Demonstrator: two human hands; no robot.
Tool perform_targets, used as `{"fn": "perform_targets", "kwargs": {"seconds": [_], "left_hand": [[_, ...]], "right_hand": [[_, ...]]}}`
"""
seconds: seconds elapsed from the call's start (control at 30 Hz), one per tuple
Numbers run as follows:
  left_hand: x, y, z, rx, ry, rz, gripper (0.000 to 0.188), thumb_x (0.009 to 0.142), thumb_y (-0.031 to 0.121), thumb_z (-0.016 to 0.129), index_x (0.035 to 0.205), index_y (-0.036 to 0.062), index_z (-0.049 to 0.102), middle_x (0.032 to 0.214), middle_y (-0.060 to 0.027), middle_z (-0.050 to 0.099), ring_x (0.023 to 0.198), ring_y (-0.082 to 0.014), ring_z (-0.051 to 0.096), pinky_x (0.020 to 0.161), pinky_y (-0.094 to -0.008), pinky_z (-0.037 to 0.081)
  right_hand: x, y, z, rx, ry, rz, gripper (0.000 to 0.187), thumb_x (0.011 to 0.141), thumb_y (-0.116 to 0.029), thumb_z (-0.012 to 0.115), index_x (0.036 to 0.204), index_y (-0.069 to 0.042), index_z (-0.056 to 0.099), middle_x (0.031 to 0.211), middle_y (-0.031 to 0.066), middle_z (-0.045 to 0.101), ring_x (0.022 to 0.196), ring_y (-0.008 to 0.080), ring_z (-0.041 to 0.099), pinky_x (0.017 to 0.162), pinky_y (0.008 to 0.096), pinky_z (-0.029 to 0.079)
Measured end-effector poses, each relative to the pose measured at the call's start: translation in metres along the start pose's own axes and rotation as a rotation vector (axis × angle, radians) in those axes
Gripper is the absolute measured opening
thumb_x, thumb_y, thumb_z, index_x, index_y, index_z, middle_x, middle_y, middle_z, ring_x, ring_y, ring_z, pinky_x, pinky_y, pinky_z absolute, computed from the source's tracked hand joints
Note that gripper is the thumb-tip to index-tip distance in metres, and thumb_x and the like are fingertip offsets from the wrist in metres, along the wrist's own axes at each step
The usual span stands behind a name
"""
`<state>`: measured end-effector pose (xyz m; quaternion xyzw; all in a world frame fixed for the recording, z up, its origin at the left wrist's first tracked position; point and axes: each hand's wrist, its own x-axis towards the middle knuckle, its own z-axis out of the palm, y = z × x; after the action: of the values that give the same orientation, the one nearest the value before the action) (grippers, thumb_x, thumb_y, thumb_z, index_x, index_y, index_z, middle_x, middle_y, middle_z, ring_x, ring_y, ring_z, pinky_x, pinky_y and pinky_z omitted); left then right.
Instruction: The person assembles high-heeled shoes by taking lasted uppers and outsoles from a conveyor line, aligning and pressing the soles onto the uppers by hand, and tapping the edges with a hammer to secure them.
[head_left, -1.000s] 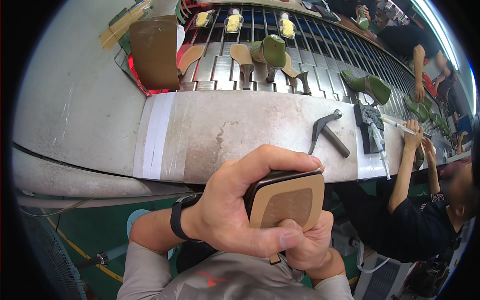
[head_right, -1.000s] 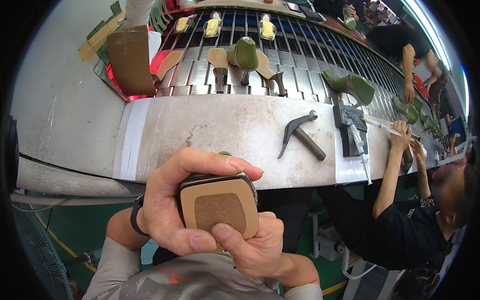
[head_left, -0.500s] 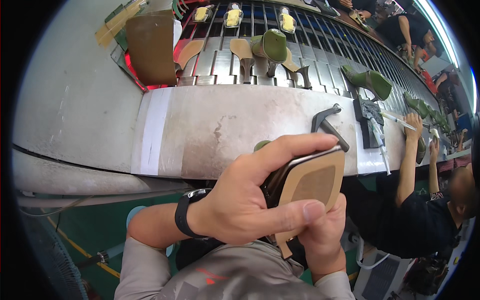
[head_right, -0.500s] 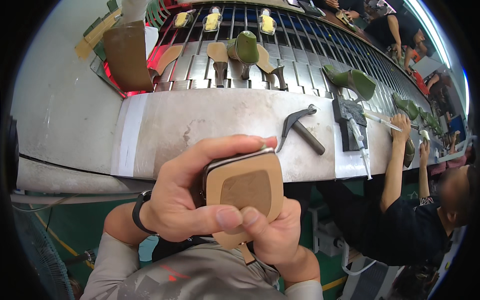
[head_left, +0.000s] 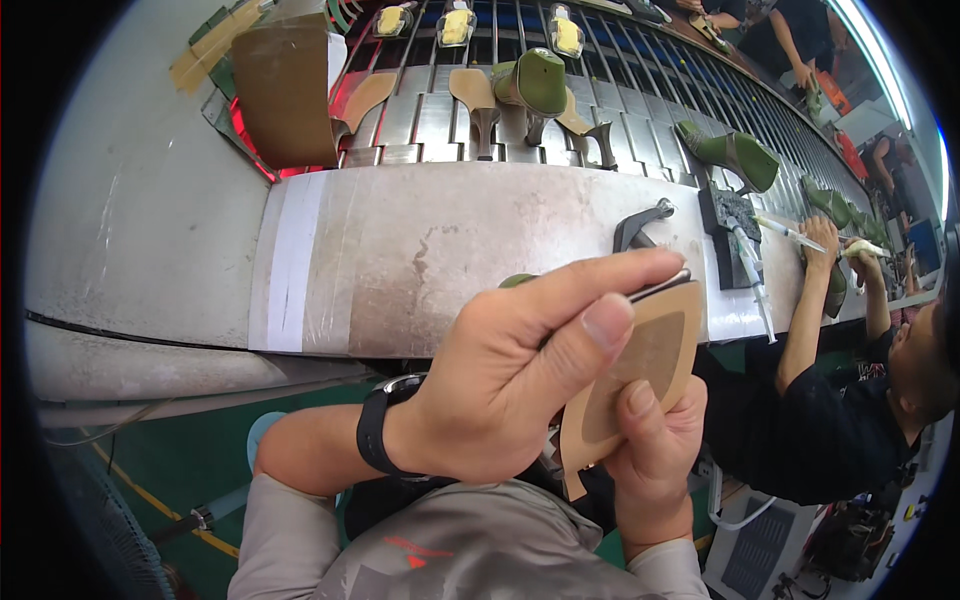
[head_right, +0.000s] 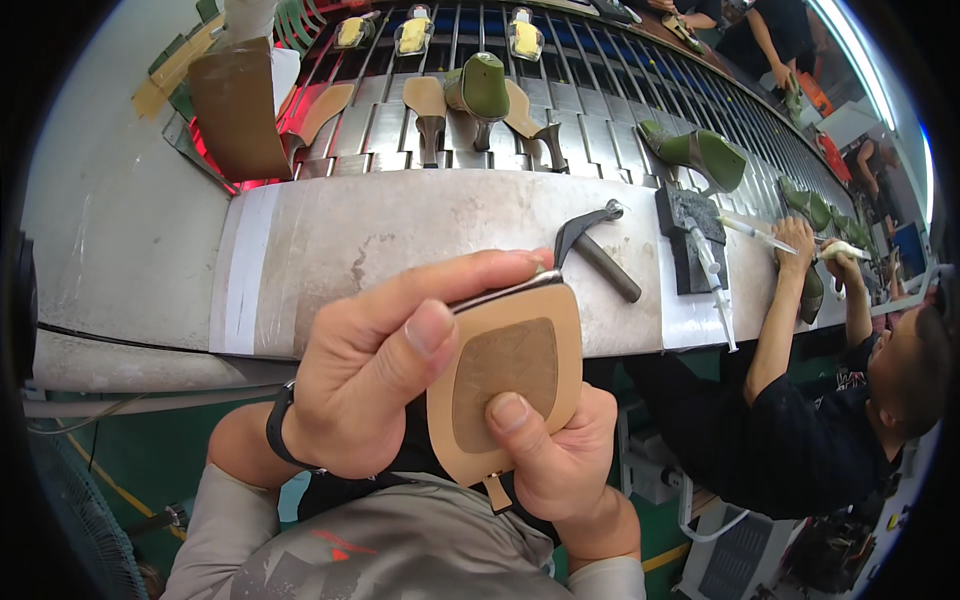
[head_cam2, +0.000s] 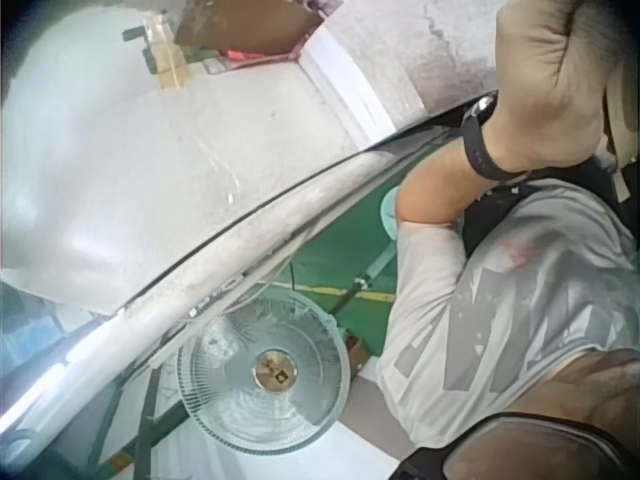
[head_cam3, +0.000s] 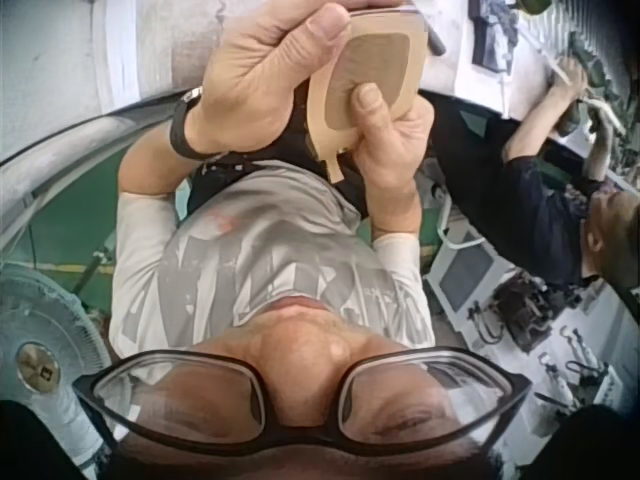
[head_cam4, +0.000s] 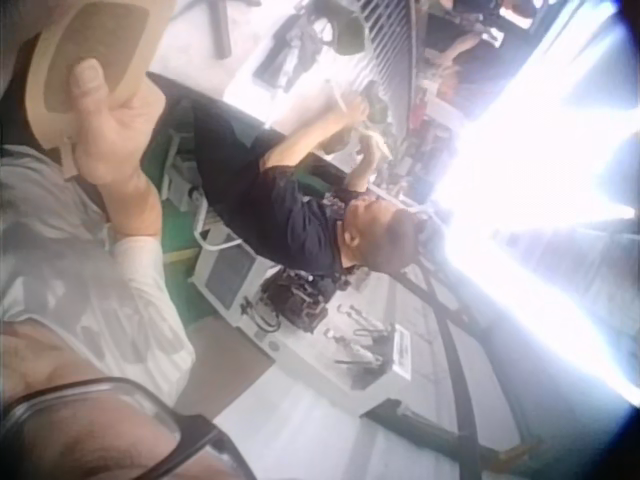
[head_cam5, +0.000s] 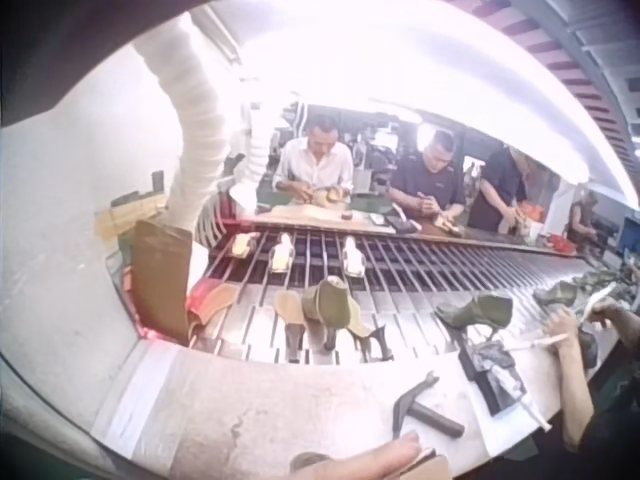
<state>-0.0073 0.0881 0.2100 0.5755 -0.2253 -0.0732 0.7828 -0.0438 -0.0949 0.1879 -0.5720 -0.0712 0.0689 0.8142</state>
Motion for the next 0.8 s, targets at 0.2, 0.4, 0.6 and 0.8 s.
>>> {"fn": "perform_targets", "kwargs": {"seconds": [0.2,0.4,0.6,0.8], "left_hand": [[0.045,-0.015,-0.027,-0.187,-0.055,-0.013,0.055,0.116,0.033,0.044,0.151,-0.0092,0.049,0.139,-0.0153,0.066,0.125,-0.0177,0.066,0.109,-0.032,0.051],[0.057,-0.022,-0.042,0.077,-0.124,0.117,0.052,0.113,0.027,0.055,0.155,-0.0037,0.049,0.141,-0.0121,0.066,0.127,-0.0144,0.063,0.109,-0.0295,0.049],[0.049,-0.019,-0.041,0.051,-0.185,0.099,0.063,0.108,0.017,0.063,0.161,-0.0038,0.037,0.149,-0.013,0.058,0.132,-0.0175,0.059,0.112,-0.0324,0.046],[0.025,0.001,-0.04,-0.042,-0.119,0.044,0.066,0.099,0.014,0.066,0.156,-0.004,0.041,0.148,-0.018,0.058,0.136,-0.0248,0.058,0.116,-0.0414,0.045]], "right_hand": [[0.035,-0.014,-0.007,-0.109,0.032,0.063,0.048,0.108,-0.036,0.059,0.121,0.01,0.063,0.087,0.0186,0.075,0.06,0.023,0.073,0.051,0.0304,0.061],[0.054,-0.016,-0.015,-0.002,0.033,0.116,0.045,0.11,-0.032,0.054,0.125,0.009,0.061,0.083,0.018,0.074,0.056,0.0214,0.073,0.046,0.0289,0.062],[0.055,-0.017,-0.014,-0.038,0.056,0.115,0.042,0.109,-0.03,0.055,0.124,0.009,0.062,0.085,0.0162,0.075,0.056,0.0201,0.073,0.048,0.0286,0.063],[0.039,-0.01,-0.011,-0.114,-0.036,-0.005,0.039,0.106,-0.027,0.065,0.119,0.009,0.068,0.098,0.0111,0.076,0.078,0.0129,0.07,0.067,0.0238,0.054]]}}
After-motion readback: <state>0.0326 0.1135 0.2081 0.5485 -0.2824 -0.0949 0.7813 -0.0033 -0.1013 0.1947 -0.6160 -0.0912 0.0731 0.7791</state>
